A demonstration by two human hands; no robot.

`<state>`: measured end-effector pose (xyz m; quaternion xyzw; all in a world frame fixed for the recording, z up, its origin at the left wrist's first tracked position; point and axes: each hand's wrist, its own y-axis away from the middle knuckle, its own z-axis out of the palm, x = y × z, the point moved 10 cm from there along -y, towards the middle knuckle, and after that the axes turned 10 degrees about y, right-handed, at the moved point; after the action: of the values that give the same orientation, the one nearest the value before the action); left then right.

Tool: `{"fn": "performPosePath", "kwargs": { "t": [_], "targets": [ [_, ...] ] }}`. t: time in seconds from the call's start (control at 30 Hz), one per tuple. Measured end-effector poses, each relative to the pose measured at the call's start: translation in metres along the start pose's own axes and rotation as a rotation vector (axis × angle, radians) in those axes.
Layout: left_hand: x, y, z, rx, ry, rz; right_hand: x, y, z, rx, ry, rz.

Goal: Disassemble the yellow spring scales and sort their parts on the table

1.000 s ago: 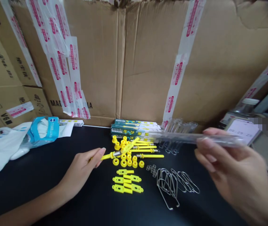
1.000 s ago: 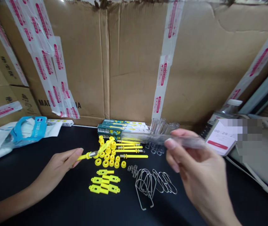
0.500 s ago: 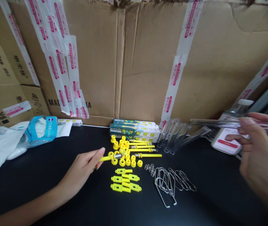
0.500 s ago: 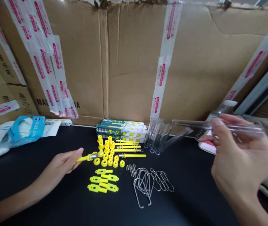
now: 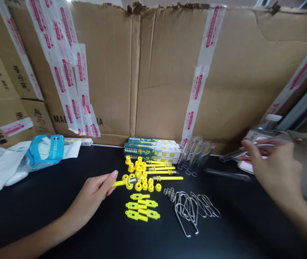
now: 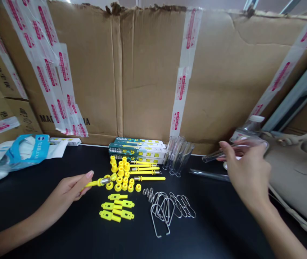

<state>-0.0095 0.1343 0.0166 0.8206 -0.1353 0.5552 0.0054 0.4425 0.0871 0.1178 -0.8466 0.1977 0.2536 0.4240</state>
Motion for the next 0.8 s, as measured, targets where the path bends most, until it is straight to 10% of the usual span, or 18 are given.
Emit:
{"fn": "performPosePath", "kwargs": {
  "t": [0.33, 0.8],
  "targets": [
    [0.003, 0.001, 0.003, -0.020, -0.046, 0.013, 0.028, 0.012, 0.093, -0.338, -0.040, -0.117],
    [0.007, 0.003, 0.002, -0.011, -0.071, 0.036, 0.027, 0.033, 0.133, -0.620, -0.083, -0.209]
  ]
}}
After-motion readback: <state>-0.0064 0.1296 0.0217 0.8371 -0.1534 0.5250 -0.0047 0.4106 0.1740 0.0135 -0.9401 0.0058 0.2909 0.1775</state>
